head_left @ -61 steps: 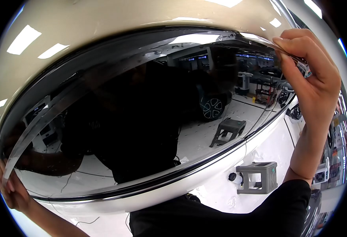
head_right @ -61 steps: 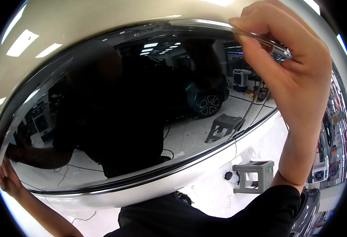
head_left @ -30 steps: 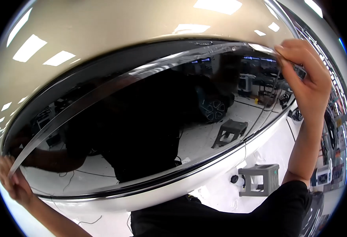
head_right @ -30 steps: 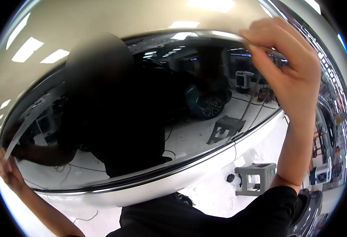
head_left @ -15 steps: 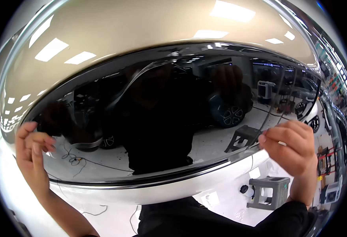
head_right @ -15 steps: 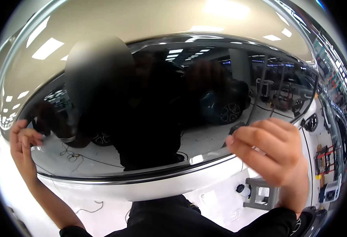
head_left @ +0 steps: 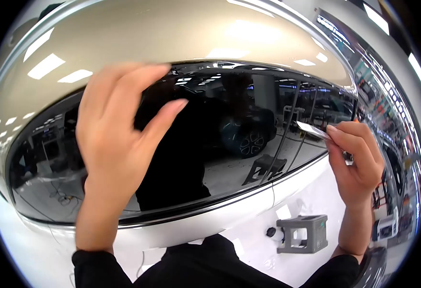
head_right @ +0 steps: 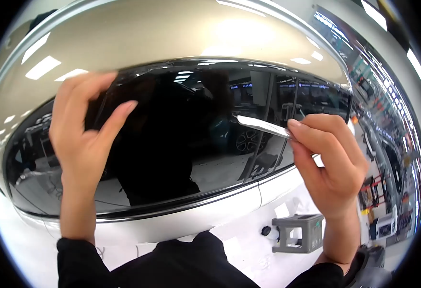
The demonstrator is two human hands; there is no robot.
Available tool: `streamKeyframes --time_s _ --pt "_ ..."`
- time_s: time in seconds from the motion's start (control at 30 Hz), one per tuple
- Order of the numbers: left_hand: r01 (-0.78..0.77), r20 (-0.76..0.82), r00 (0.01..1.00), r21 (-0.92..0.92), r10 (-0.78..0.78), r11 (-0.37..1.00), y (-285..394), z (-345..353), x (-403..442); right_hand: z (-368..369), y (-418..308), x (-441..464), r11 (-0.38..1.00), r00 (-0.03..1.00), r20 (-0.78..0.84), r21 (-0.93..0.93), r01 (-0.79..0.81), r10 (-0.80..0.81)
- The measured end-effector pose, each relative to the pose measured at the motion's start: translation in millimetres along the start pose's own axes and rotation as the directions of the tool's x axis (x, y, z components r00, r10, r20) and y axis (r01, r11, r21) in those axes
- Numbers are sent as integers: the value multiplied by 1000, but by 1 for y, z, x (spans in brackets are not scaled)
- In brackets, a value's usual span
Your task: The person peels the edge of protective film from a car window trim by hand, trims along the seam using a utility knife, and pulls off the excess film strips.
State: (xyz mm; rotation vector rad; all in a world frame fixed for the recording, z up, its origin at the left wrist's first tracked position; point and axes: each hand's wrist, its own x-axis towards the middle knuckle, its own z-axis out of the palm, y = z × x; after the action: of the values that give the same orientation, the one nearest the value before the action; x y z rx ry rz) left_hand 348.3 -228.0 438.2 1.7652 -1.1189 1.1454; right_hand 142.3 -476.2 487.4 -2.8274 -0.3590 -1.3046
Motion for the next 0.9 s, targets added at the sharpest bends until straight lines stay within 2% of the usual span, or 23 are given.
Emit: streamKeyframes --time_s 0.07,0.1,0.2,0.3,0.33,0.37,0.43,0.5,0.53,0.6,0.63,0.73,0.83,0.87,0.9 --pt "-116 -35 992 114 121 987 1 17 12 6 7 6 999 1000 -6 52 17 -17" --pt "-123 -37 991 104 127 987 3 22 15 10 13 10 997 999 -6 74 32 -31" --pt "-106 -45 993 138 113 985 14 31 12 14 35 18 987 992 57 127 101 -109" --pt "-76 -63 995 93 82 993 12 38 13 11 68 31 964 966 120 163 210 -231" --pt "-12 -48 999 47 15 999 19 39 13 10 78 35 953 954 133 179 245 -270" --pt "-71 -36 997 69 73 995 18 39 14 17 90 38 932 935 126 197 303 -331" --pt "-47 8 999 127 46 991 15 42 8 27 110 47 888 896 116 236 394 -428" --pt "-53 -9 998 228 56 972 16 39 8 45 111 63 856 896 77 343 387 -437" --pt "-112 -10 993 197 117 974 11 38 8 53 110 66 841 901 61 390 374 -429" --pt "-59 -73 995 74 65 995 6 44 6 68 107 72 800 905 17 476 366 -424" --pt "-83 -82 992 93 91 992 8 43 8 72 105 78 773 888 2 493 399 -460" --pt "-167 -117 976 143 184 976 9 42 12 78 97 85 775 881 0 477 415 -472" --pt "-335 -160 919 158 359 929 -3 45 15 77 91 82 815 882 50 409 411 -469" --pt "-378 -120 903 228 411 897 -4 41 16 78 89 82 819 877 54 389 422 -477" --pt "-338 -120 922 217 368 916 -4 43 11 78 88 82 823 873 58 369 433 -485"
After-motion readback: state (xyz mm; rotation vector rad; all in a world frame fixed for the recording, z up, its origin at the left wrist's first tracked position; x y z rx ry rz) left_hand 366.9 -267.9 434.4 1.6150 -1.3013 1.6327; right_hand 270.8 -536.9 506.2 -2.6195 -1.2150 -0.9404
